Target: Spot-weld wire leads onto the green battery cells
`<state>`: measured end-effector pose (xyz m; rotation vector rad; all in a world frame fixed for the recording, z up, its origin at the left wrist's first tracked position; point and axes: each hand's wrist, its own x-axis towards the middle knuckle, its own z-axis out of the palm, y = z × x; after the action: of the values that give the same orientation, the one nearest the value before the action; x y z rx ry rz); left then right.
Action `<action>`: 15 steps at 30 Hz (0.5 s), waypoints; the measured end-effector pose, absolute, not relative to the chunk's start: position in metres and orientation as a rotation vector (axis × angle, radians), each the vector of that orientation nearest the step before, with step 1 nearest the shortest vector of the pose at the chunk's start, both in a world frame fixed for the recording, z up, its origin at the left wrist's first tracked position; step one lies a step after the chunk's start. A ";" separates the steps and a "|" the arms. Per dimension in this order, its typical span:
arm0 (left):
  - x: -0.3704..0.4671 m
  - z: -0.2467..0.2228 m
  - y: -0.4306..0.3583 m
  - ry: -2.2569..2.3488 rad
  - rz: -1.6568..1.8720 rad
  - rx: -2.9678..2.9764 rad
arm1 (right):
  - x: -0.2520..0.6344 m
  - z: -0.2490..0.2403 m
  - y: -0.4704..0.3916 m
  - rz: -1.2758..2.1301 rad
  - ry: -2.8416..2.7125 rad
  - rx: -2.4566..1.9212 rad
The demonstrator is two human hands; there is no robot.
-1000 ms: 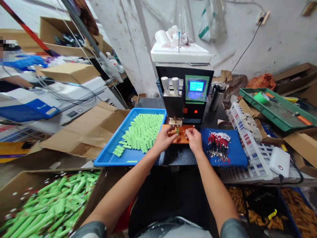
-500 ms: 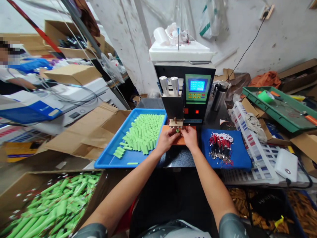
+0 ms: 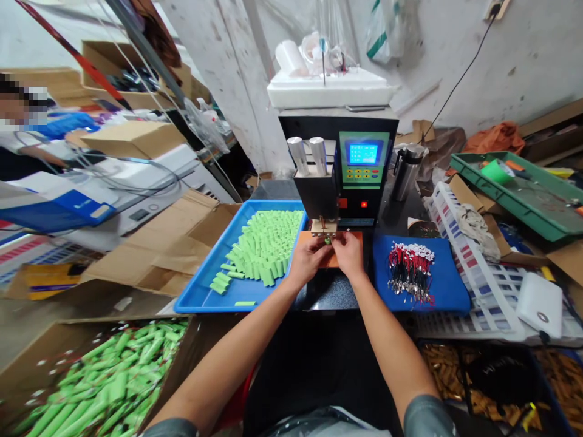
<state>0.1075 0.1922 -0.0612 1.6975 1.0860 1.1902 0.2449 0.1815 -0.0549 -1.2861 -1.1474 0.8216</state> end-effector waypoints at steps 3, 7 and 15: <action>0.108 -0.062 0.192 1.117 1.185 1.686 | 0.245 -0.056 0.181 0.814 -1.163 -1.286; 0.108 -0.062 0.191 1.154 1.185 1.684 | 0.245 -0.056 0.181 0.805 -1.173 -1.293; 0.108 -0.060 0.192 1.130 1.188 1.698 | 0.245 -0.054 0.178 0.761 -1.190 -1.327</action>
<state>0.1076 0.1916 -0.0605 1.6984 1.1303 1.1878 0.2445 0.1781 -0.0542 -1.3275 -1.1902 0.7612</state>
